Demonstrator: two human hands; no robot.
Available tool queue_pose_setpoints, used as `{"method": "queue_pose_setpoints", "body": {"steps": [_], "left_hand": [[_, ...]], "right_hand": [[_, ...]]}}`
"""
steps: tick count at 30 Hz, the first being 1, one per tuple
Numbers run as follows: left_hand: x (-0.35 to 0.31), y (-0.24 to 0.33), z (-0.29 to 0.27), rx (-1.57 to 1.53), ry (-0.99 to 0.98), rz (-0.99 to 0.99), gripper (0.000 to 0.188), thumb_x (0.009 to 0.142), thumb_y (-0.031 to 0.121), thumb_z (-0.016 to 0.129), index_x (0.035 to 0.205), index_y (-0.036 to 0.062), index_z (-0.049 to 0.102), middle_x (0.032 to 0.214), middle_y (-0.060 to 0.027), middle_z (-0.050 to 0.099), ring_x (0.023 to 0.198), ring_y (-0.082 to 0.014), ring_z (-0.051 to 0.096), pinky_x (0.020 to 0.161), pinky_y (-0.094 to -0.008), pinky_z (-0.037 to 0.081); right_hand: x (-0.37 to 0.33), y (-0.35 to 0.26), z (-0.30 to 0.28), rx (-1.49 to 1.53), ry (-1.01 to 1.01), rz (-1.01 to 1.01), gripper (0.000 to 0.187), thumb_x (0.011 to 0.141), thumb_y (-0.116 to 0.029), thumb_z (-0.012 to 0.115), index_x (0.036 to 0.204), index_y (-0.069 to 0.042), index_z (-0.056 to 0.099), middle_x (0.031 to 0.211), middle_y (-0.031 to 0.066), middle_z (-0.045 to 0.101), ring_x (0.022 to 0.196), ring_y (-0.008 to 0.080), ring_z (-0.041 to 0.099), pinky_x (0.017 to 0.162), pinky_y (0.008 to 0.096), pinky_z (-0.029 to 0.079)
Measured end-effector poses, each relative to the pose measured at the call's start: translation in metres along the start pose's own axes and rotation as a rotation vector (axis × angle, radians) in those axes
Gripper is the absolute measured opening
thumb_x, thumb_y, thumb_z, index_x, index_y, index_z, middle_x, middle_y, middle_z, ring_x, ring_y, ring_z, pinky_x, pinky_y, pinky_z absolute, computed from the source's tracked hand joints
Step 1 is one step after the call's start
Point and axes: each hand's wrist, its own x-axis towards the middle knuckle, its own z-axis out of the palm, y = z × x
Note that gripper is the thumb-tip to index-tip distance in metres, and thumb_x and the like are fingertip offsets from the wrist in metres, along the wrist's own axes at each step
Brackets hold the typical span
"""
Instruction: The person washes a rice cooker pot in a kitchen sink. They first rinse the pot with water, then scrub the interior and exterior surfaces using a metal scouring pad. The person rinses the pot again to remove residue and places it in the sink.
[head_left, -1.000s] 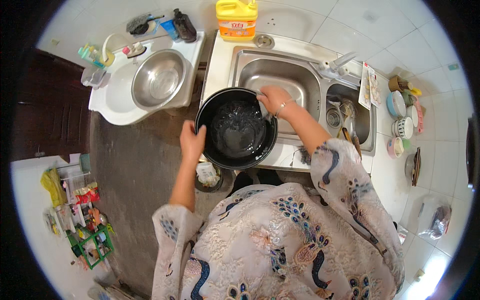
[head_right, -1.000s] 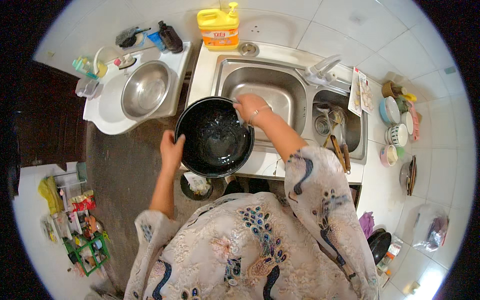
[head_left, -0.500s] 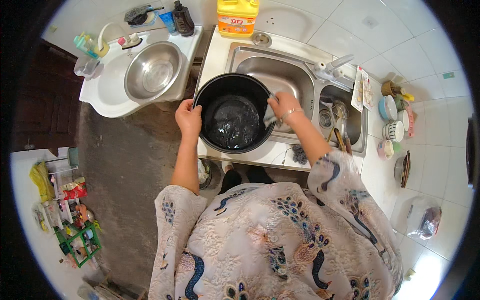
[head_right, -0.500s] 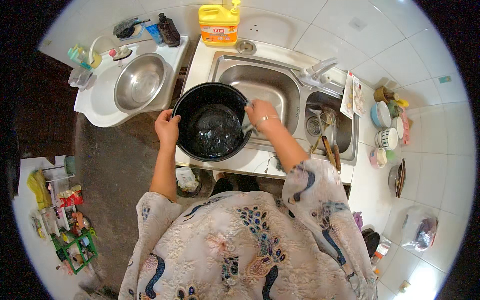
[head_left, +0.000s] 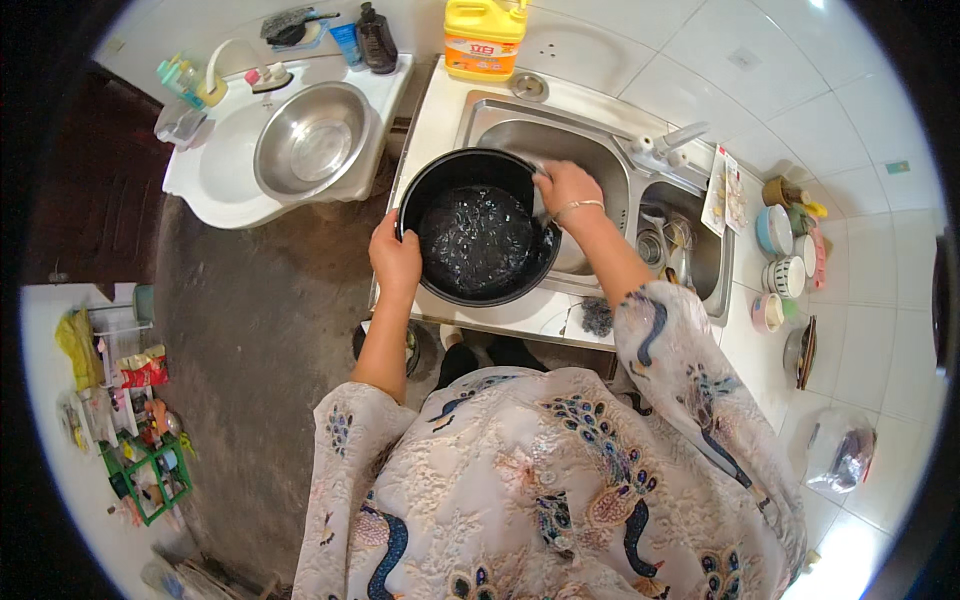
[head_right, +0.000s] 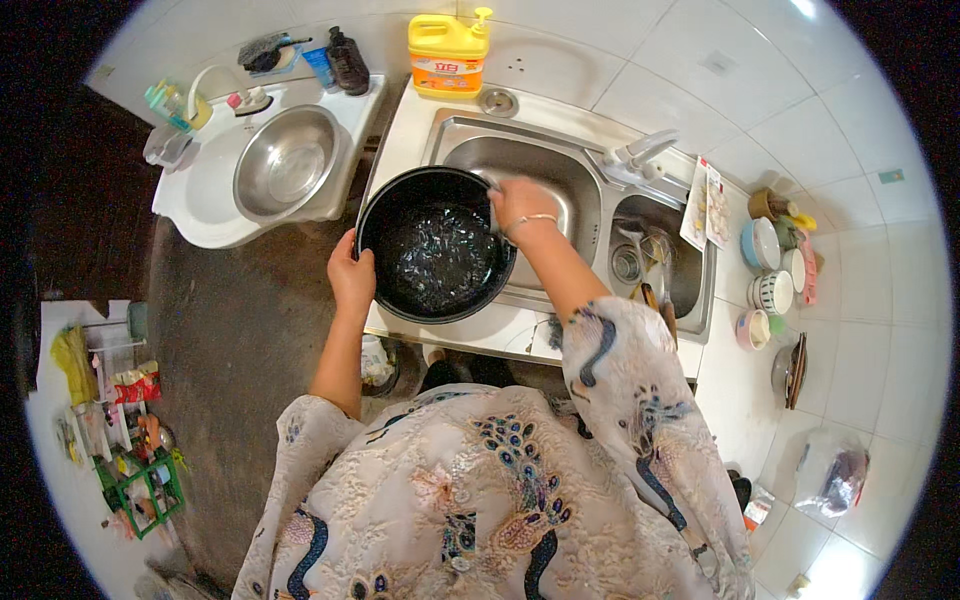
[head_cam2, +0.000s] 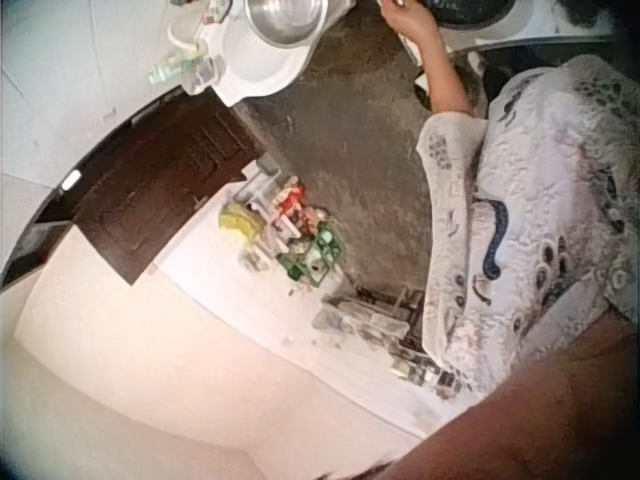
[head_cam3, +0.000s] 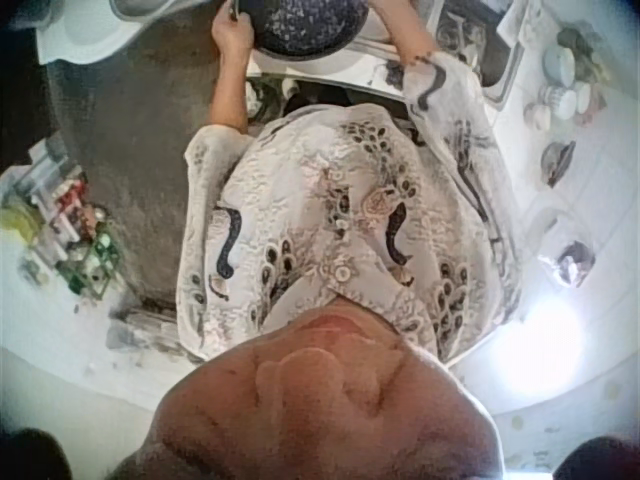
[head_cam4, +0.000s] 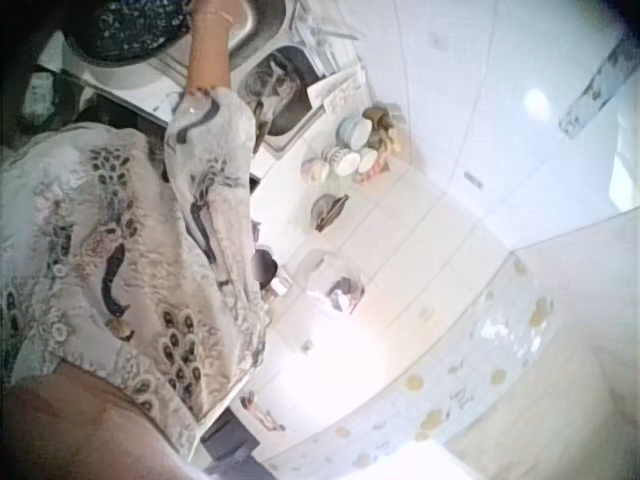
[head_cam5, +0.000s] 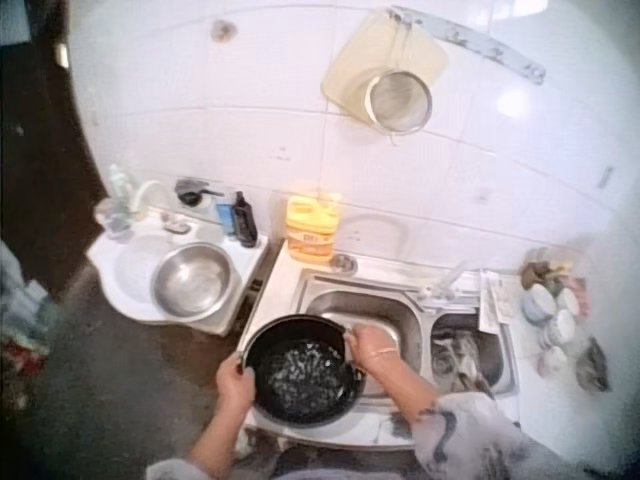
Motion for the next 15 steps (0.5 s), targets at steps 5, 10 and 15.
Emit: {"method": "queue_pose_setpoints", "body": {"steps": [5, 10, 15], "left_hand": [[-0.005, 0.011, -0.003, -0.072, 0.048, -0.035, 0.029, 0.083, 0.014, 0.056, 0.106, -0.0022, 0.059, 0.095, -0.0208, 0.059, 0.087, -0.0329, 0.058, 0.078, -0.0368, 0.045], [-0.009, 0.020, -0.003, -0.082, 0.111, -0.030, 0.026, 0.084, 0.015, 0.055, 0.103, -0.0025, 0.060, 0.093, -0.0193, 0.060, 0.083, -0.0304, 0.059, 0.075, -0.0353, 0.045], [-0.011, 0.030, -0.002, -0.181, 0.168, -0.134, 0.023, 0.082, 0.010, 0.057, 0.100, -0.0035, 0.061, 0.085, -0.0128, 0.057, 0.075, -0.0217, 0.056, 0.070, -0.0298, 0.044]], "right_hand": [[0.015, -0.052, 0.032, 0.038, 0.187, -0.564, 0.010, 0.071, -0.013, 0.056, 0.076, -0.009, 0.063, 0.074, 0.0098, 0.057, 0.074, 0.0291, 0.058, 0.064, 0.0402, 0.048], [0.017, -0.062, 0.099, -0.446, -0.676, -0.382, 0.025, 0.080, -0.012, 0.050, 0.096, -0.008, 0.068, 0.106, 0.0123, 0.063, 0.096, 0.0297, 0.060, 0.079, 0.0371, 0.049], [-0.003, -0.075, 0.071, -0.727, -1.166, -0.232, 0.033, 0.069, -0.016, 0.069, 0.101, -0.009, 0.067, 0.108, 0.0096, 0.064, 0.099, 0.0259, 0.062, 0.073, 0.0413, 0.052]]}}
